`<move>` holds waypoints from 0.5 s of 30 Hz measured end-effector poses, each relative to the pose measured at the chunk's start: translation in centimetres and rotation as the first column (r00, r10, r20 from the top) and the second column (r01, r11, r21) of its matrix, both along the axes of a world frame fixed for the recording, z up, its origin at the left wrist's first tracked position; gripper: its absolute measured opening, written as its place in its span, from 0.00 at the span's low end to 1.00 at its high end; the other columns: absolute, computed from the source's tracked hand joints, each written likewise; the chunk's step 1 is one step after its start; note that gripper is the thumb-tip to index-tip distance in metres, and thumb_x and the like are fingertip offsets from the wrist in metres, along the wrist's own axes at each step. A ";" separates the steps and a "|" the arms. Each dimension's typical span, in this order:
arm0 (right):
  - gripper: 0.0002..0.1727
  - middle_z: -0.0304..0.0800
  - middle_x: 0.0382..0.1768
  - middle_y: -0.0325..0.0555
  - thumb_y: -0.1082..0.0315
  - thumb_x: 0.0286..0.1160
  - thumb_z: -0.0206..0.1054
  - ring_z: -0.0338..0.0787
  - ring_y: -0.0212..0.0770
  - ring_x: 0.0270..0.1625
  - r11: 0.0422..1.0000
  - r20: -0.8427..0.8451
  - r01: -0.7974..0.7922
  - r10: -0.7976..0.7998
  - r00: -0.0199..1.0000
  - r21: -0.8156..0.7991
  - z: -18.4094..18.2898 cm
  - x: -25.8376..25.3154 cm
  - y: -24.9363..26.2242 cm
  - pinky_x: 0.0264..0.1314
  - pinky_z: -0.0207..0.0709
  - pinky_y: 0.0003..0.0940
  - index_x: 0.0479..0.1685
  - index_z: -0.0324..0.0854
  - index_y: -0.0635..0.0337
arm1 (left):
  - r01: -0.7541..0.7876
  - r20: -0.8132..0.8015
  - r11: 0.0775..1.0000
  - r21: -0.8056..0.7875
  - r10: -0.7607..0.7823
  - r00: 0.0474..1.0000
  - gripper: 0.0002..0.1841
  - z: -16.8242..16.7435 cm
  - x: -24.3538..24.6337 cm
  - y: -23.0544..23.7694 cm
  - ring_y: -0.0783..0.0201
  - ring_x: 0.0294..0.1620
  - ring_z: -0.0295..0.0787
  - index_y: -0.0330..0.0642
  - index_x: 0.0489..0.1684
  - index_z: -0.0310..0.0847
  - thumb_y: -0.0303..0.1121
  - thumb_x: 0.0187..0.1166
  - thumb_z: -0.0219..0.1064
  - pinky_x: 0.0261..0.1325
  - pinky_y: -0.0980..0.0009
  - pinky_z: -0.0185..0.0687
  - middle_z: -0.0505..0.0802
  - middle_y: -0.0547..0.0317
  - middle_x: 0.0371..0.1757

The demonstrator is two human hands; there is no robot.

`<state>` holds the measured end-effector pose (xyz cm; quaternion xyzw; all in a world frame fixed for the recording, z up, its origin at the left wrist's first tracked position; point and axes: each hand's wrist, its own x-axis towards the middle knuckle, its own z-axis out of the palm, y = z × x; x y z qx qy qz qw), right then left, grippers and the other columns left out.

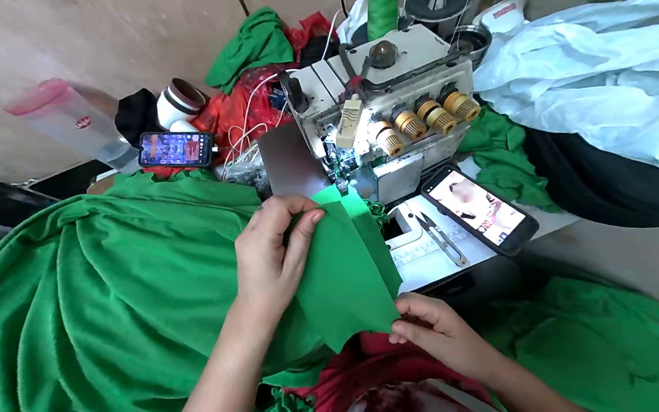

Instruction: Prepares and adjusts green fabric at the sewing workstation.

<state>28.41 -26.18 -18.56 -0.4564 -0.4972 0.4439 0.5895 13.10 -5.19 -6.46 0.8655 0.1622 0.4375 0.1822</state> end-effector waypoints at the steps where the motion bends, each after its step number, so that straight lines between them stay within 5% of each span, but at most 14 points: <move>1: 0.10 0.90 0.44 0.38 0.65 0.83 0.65 0.90 0.23 0.45 1.000 0.036 0.005 -0.006 0.999 0.014 -0.5 0.0 -0.1 0.50 0.87 0.19 0.46 0.87 0.62 | -0.021 -0.012 1.000 0.008 0.021 1.000 0.09 -0.5 -0.1 0.0 0.81 0.34 0.79 0.34 0.43 0.82 0.33 0.86 0.63 0.42 0.87 0.75 0.86 0.60 0.35; 4: 0.07 0.93 0.37 0.36 0.70 0.81 0.65 0.90 0.20 0.36 0.998 0.024 -0.006 0.007 1.000 -0.062 -0.7 -0.1 -0.6 0.41 0.85 0.16 0.42 0.87 0.62 | -0.049 -0.044 0.999 0.012 0.050 0.998 0.11 -1.5 -0.2 0.0 0.79 0.34 0.79 0.33 0.42 0.83 0.33 0.87 0.63 0.41 0.86 0.75 0.87 0.58 0.35; 8: 0.09 0.94 0.36 0.31 0.69 0.83 0.63 0.88 0.19 0.28 0.985 0.014 0.015 -0.013 1.000 -0.169 0.1 -0.1 -1.0 0.31 0.84 0.16 0.55 0.81 0.60 | -0.038 -0.030 0.998 0.058 0.040 0.999 0.11 -1.0 0.1 -0.1 0.77 0.35 0.80 0.32 0.42 0.83 0.32 0.87 0.63 0.42 0.85 0.76 0.87 0.55 0.35; 12: 0.32 0.87 0.29 0.30 0.72 0.79 0.62 0.85 0.21 0.23 0.962 0.114 0.203 -0.185 0.976 -0.184 0.7 0.1 -0.2 0.23 0.83 0.19 0.83 0.58 0.68 | -0.042 -0.022 0.994 0.097 0.044 0.999 0.11 -0.8 0.8 -0.5 0.73 0.36 0.82 0.31 0.41 0.84 0.32 0.87 0.63 0.44 0.82 0.77 0.88 0.53 0.35; 15: 0.43 0.85 0.28 0.31 0.74 0.77 0.60 0.86 0.25 0.20 0.937 0.106 0.200 -0.177 0.979 -0.285 1.5 0.8 1.0 0.19 0.84 0.22 0.92 0.41 0.68 | -0.075 -0.024 0.988 0.132 0.079 0.997 0.10 -0.8 1.6 -0.3 0.69 0.36 0.84 0.31 0.41 0.85 0.31 0.86 0.63 0.43 0.79 0.78 0.88 0.51 0.35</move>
